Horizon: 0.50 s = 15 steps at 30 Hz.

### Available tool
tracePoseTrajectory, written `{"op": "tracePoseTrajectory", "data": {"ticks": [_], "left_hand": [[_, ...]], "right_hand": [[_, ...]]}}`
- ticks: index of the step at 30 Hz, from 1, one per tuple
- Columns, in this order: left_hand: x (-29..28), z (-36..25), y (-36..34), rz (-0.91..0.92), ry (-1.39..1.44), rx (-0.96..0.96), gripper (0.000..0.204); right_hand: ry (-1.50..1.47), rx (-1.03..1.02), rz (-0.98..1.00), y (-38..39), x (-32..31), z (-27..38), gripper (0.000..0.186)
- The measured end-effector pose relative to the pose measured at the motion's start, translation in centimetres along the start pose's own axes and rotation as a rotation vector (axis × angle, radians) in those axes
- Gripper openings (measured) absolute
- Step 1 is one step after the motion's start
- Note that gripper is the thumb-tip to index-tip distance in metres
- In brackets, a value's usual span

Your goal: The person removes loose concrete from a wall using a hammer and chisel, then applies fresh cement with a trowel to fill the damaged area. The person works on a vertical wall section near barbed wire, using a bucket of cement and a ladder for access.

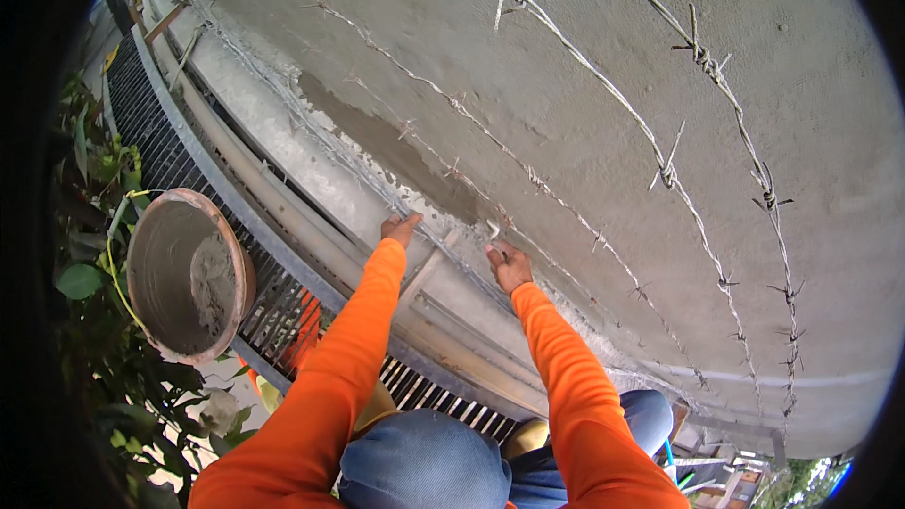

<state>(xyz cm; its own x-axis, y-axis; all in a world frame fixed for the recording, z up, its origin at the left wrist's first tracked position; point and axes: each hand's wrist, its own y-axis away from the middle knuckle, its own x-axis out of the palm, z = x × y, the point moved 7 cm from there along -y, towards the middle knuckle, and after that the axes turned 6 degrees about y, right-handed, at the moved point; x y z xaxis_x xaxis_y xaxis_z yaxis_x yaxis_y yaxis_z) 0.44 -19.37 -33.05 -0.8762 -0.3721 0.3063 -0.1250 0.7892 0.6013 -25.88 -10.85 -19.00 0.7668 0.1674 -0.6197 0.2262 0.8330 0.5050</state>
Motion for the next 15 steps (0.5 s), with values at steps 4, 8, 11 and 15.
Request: {"op": "tracePoseTrajectory", "data": {"ticks": [4, 8, 11, 15], "left_hand": [[0.1, -2.0, 1.9, 0.034, -0.023, -0.021, 0.059], [0.0, -3.6, 3.4, 0.025, -0.016, -0.042, 0.034], [0.1, -2.9, 2.8, 0.07, 0.015, -0.056, 0.068], [-0.1, -0.6, 0.5, 0.096, -0.015, -0.075, 0.084]], "right_hand": [[0.25, -0.174, -0.084, -3.4, 2.9, 2.9, 0.043], [-0.008, 0.012, 0.006, -4.3, 2.8, 2.7, 0.036], [-0.178, 0.064, 0.026, -2.0, 1.6, 1.9, 0.031], [-0.061, 0.034, -0.041, 0.5, 0.4, 0.3, 0.037]]}}
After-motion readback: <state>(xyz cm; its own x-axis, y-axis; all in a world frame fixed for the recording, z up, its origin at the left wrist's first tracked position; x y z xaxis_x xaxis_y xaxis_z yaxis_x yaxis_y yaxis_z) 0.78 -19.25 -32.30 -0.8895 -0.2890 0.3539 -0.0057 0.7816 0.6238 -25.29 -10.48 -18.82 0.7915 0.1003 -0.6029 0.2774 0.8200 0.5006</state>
